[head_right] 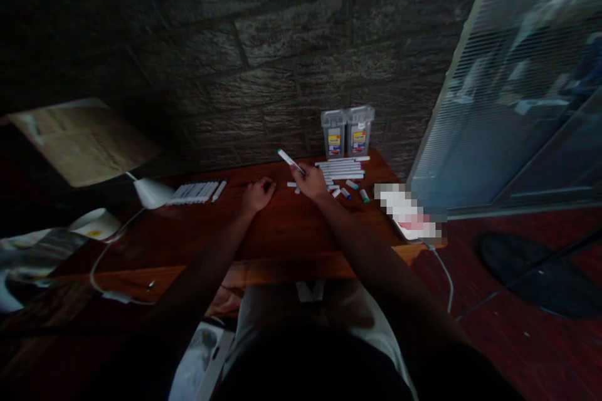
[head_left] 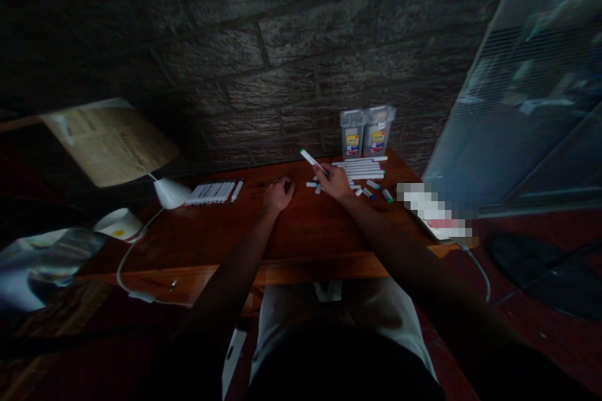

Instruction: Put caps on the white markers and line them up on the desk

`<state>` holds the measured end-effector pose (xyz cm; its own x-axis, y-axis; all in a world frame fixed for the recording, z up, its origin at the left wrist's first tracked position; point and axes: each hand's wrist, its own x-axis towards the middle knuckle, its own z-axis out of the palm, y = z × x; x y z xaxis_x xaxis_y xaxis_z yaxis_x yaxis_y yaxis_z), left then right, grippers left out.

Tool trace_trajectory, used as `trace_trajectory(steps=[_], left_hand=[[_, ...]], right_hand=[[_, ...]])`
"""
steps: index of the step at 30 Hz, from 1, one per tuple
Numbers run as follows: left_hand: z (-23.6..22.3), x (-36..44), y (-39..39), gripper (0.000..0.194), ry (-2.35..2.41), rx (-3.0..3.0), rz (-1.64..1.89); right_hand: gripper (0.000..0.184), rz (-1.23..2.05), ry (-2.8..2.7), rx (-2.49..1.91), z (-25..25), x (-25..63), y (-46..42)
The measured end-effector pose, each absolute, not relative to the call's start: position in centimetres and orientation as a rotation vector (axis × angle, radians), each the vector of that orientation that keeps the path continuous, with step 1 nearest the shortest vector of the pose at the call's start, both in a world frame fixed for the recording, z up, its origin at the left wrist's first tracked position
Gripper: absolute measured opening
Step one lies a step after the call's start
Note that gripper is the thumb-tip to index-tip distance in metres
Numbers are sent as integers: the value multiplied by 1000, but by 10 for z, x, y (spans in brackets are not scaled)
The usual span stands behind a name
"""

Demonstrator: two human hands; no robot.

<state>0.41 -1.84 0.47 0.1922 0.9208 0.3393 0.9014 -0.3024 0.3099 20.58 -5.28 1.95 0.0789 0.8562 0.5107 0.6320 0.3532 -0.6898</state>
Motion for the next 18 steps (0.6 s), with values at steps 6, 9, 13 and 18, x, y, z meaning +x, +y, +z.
trace_trajectory(steps=[6,9,13,18], left_hand=[[1,4,-17,70,1375,2338,1231],[0,4,-16,78,1248,2365,1300],[-4,1,-13,44,1310,2412,1213],[-2,2,-15,30,1441,2386,1143]], right_hand=[[27,225,-1802,-1357,20,207,-52],[25,222,-1886,-1265,17,208,-50],[20,157,-1931,-1173,16,210,-48],[21,34,-1958,-1405,26,210,-56]])
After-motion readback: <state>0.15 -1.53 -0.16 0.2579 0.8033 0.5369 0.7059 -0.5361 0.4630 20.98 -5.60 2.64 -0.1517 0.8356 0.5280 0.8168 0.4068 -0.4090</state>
